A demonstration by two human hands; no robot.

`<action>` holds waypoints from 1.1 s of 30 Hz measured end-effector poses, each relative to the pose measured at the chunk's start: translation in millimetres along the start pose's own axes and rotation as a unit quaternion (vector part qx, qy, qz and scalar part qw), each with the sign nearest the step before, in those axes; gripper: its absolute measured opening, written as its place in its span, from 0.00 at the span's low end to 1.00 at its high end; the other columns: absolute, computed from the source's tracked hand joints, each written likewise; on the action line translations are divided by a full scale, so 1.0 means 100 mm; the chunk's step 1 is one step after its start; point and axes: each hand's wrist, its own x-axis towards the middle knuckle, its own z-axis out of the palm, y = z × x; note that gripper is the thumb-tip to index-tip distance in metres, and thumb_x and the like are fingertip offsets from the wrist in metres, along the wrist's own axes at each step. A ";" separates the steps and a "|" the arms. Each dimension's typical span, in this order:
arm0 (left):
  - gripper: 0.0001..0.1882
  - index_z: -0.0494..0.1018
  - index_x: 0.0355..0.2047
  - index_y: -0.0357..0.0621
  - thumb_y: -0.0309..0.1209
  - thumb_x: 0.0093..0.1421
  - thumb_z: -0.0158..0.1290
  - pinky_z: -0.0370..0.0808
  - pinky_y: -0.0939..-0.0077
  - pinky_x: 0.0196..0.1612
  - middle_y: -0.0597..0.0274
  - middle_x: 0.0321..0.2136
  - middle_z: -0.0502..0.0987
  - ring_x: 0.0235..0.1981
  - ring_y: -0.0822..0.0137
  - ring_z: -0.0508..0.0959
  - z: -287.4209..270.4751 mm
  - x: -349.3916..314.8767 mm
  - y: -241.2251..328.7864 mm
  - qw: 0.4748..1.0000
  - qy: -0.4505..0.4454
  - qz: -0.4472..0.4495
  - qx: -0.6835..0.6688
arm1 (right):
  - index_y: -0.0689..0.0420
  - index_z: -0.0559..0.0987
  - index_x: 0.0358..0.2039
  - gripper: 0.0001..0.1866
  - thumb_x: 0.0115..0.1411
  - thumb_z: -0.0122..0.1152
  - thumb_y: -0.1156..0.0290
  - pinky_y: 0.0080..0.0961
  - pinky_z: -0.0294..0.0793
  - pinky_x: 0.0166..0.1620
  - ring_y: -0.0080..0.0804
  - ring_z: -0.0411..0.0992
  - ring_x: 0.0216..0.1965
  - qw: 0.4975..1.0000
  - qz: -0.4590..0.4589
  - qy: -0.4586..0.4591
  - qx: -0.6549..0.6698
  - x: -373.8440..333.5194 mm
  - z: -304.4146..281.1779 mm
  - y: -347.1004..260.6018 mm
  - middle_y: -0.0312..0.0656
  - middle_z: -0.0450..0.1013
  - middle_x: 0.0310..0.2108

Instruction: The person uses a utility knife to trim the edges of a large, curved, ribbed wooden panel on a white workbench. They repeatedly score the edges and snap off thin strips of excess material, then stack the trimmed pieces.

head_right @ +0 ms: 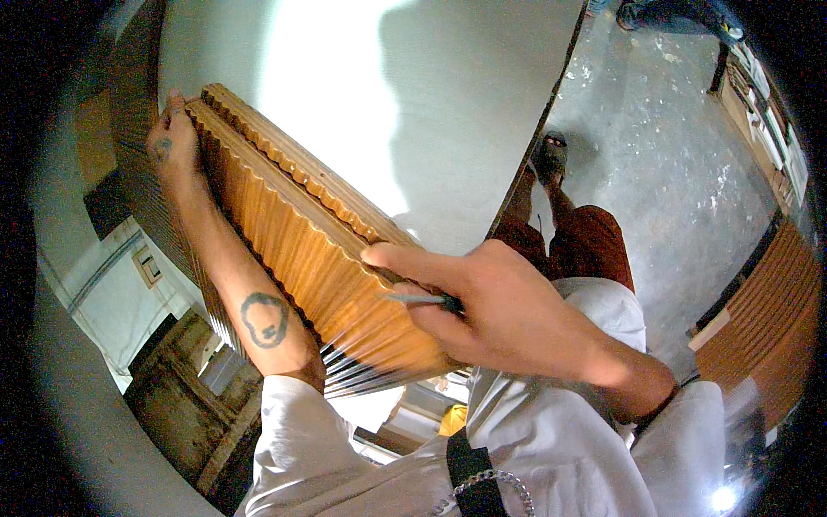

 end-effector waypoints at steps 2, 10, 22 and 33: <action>0.23 0.83 0.34 0.41 0.48 0.67 0.48 0.72 0.64 0.48 0.53 0.33 0.82 0.37 0.58 0.79 0.00 -0.02 0.01 1.000 0.008 0.001 -0.001 | 0.58 0.78 0.54 0.21 0.59 0.57 0.81 0.19 0.70 0.25 0.21 0.73 0.18 1.000 -0.012 0.019 -0.004 0.03 0.03 -0.03 0.39 0.75 0.20; 0.23 0.83 0.36 0.41 0.48 0.67 0.49 0.72 0.64 0.49 0.52 0.34 0.83 0.39 0.56 0.80 -0.01 0.01 -0.05 1.000 0.003 0.009 0.015 | 0.59 0.79 0.52 0.17 0.62 0.58 0.78 0.17 0.69 0.24 0.17 0.71 0.18 0.998 -0.042 0.043 0.006 0.00 0.07 0.04 0.41 0.76 0.21; 0.23 0.84 0.34 0.44 0.49 0.67 0.48 0.72 0.63 0.49 0.53 0.34 0.83 0.39 0.57 0.80 0.00 -0.01 0.01 0.999 0.021 0.005 0.046 | 0.64 0.80 0.43 0.12 0.60 0.64 0.74 0.17 0.72 0.27 0.18 0.73 0.22 0.997 -0.054 0.041 0.040 -0.01 0.07 0.13 0.42 0.79 0.28; 0.23 0.83 0.32 0.42 0.48 0.67 0.49 0.72 0.66 0.46 0.54 0.31 0.82 0.35 0.58 0.79 0.03 0.07 -0.08 1.000 0.010 0.020 -0.007 | 0.60 0.79 0.50 0.18 0.59 0.67 0.73 0.18 0.78 0.37 0.24 0.81 0.35 0.995 -0.035 0.072 0.061 0.03 0.16 0.06 0.43 0.82 0.39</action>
